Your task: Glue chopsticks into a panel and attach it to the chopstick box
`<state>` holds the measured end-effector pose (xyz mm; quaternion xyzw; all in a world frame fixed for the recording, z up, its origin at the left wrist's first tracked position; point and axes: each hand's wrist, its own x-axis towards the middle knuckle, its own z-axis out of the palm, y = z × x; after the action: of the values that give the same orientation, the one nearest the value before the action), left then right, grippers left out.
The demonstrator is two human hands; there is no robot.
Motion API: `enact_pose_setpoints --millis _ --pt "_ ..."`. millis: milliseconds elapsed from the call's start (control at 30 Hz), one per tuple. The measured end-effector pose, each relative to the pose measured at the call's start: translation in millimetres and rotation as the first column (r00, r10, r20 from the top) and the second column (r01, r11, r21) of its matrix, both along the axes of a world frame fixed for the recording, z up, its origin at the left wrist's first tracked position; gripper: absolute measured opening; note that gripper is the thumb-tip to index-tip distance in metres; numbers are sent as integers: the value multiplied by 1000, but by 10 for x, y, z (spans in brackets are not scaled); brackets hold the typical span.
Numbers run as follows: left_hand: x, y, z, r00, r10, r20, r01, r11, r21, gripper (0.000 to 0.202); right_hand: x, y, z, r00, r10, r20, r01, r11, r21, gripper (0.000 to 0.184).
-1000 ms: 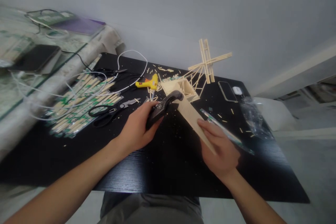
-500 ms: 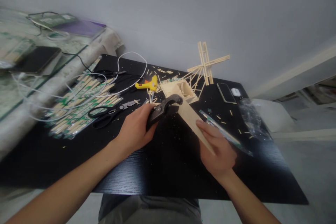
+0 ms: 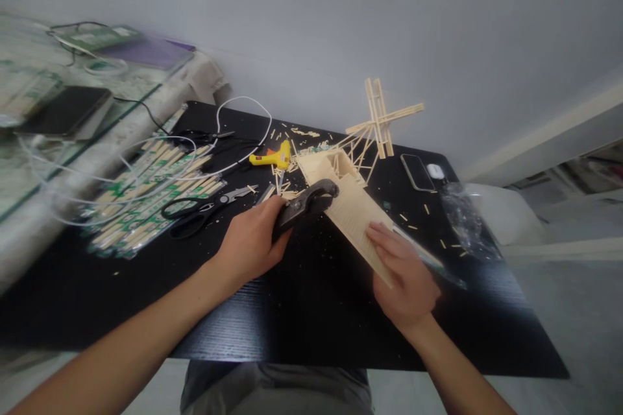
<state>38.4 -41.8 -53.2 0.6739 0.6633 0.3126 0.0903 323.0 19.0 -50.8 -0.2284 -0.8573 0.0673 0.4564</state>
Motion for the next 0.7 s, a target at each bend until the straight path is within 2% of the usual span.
enact_pose_setpoints --millis 200,467,567,700 --pt "17 12 -34 996 -72 56 66 991 115 35 4 19 -27 999 1 -41 0 1000 9 35" --pt "23 29 -79 998 -33 -47 38 993 111 43 -43 18 -90 998 -43 -43 43 999 13 33" --pt "16 31 -70 994 5 -106 1 998 60 37 -52 16 -107 996 -53 -65 54 998 14 34" --pt "13 24 -47 989 30 -142 -47 991 -123 18 -44 24 -116 998 -38 -43 38 999 4 31"
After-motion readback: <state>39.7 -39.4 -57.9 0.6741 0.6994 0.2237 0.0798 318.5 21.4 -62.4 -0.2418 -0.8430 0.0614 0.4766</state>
